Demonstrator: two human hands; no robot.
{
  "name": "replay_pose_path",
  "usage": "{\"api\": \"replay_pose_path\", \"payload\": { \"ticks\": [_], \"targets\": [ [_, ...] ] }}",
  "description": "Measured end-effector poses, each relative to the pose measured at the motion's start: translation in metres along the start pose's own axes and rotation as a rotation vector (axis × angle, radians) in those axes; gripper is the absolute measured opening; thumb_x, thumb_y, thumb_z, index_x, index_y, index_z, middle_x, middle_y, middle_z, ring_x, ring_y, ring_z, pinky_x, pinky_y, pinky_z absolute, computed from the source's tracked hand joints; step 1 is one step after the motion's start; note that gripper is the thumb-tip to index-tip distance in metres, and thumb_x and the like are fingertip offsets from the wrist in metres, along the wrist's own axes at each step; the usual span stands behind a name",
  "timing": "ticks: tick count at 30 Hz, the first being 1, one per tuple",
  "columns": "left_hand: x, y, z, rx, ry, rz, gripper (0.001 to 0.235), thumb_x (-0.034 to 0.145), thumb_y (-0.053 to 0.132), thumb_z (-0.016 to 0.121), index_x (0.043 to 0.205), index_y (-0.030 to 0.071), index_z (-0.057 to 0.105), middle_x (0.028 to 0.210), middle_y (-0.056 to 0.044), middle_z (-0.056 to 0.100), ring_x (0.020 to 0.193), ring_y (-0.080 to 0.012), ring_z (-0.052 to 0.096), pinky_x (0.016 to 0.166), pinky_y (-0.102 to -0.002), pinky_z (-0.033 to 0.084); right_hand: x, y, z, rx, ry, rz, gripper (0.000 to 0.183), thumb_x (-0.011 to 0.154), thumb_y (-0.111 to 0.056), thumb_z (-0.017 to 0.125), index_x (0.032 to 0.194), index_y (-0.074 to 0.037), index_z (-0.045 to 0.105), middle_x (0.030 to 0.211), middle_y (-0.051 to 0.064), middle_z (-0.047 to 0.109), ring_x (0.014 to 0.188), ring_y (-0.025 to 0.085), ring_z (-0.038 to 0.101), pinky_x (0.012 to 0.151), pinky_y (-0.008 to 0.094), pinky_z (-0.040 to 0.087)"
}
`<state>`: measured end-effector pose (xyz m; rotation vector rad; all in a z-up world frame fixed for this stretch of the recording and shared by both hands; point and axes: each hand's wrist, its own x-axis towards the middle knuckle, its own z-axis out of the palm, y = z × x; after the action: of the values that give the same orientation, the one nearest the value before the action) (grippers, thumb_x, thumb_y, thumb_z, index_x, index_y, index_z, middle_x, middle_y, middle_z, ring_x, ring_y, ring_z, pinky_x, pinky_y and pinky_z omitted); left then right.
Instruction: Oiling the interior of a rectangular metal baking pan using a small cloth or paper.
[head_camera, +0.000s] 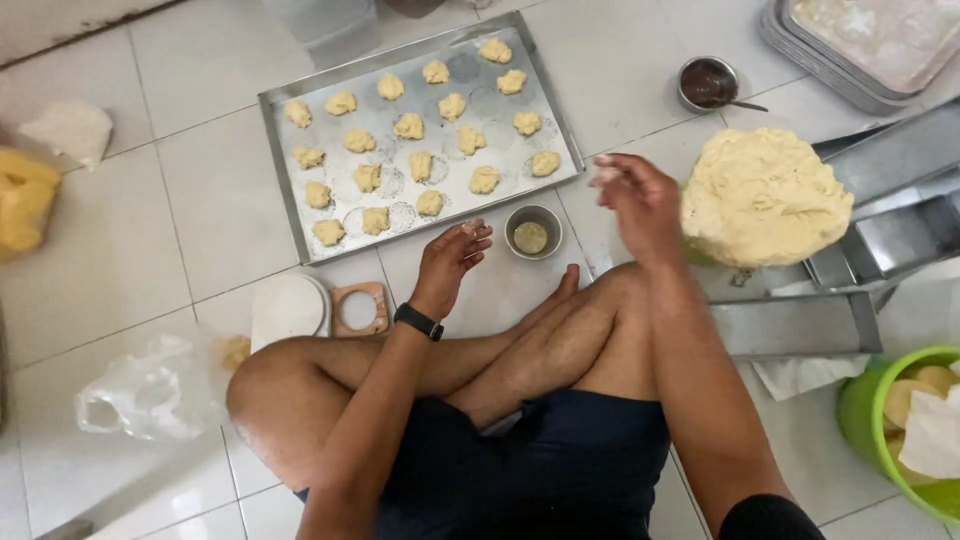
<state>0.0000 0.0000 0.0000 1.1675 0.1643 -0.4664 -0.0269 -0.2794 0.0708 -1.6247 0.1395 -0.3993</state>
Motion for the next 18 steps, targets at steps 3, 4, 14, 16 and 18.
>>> {"api": "replay_pose_path", "payload": {
  "ticks": [3,4,14,16,18],
  "targets": [
    [-0.019,0.006,-0.008,-0.057,0.062,0.005,0.032,0.103,0.022,0.06,0.13,0.006,0.068,0.119,-0.014,0.074,0.103,-0.023,0.072,0.095,-0.034,0.055,-0.034,-0.003,-0.052,0.277,0.233,0.13,0.012,0.104,-0.019,0.063,0.112,-0.013,0.07,0.09,0.007,0.069,0.078,0.013,0.069,0.07,0.022,0.061],
    [-0.03,0.014,-0.007,-0.061,0.075,0.016,0.032,0.103,0.022,0.06,0.13,0.006,0.068,0.119,-0.014,0.074,0.103,-0.023,0.072,0.095,-0.034,0.055,-0.051,0.0,-0.072,0.282,0.216,0.128,0.012,0.104,-0.019,0.063,0.112,-0.013,0.07,0.09,0.007,0.069,0.078,0.013,0.069,0.07,0.022,0.061],
    [-0.083,0.038,0.025,-0.403,0.18,0.119,0.03,0.099,0.014,0.054,0.12,-0.002,0.066,0.107,-0.013,0.07,0.094,-0.0186,0.064,0.082,-0.028,0.05,-0.233,0.119,-0.203,0.366,0.229,0.811,0.038,0.113,-0.04,0.047,0.094,-0.01,0.06,0.086,0.008,0.062,0.064,0.013,0.048,0.059,0.025,0.036],
    [-0.086,0.039,0.034,-0.425,0.136,0.128,0.029,0.099,0.015,0.054,0.12,-0.002,0.066,0.107,-0.013,0.07,0.094,-0.0186,0.064,0.083,-0.028,0.049,-0.256,0.144,-0.215,0.346,0.203,1.034,0.054,0.114,-0.055,0.046,0.096,-0.007,0.062,0.085,0.011,0.061,0.063,0.016,0.046,0.059,0.029,0.033],
    [-0.089,0.039,0.04,-0.398,0.103,0.155,0.03,0.1,0.016,0.055,0.121,-0.003,0.066,0.107,-0.014,0.07,0.095,-0.0191,0.064,0.083,-0.029,0.05,-0.265,0.166,-0.225,0.442,0.245,1.077,0.066,0.113,-0.072,0.041,0.099,-0.01,0.058,0.083,0.006,0.055,0.063,0.014,0.041,0.054,0.027,0.029]
  ]
}}
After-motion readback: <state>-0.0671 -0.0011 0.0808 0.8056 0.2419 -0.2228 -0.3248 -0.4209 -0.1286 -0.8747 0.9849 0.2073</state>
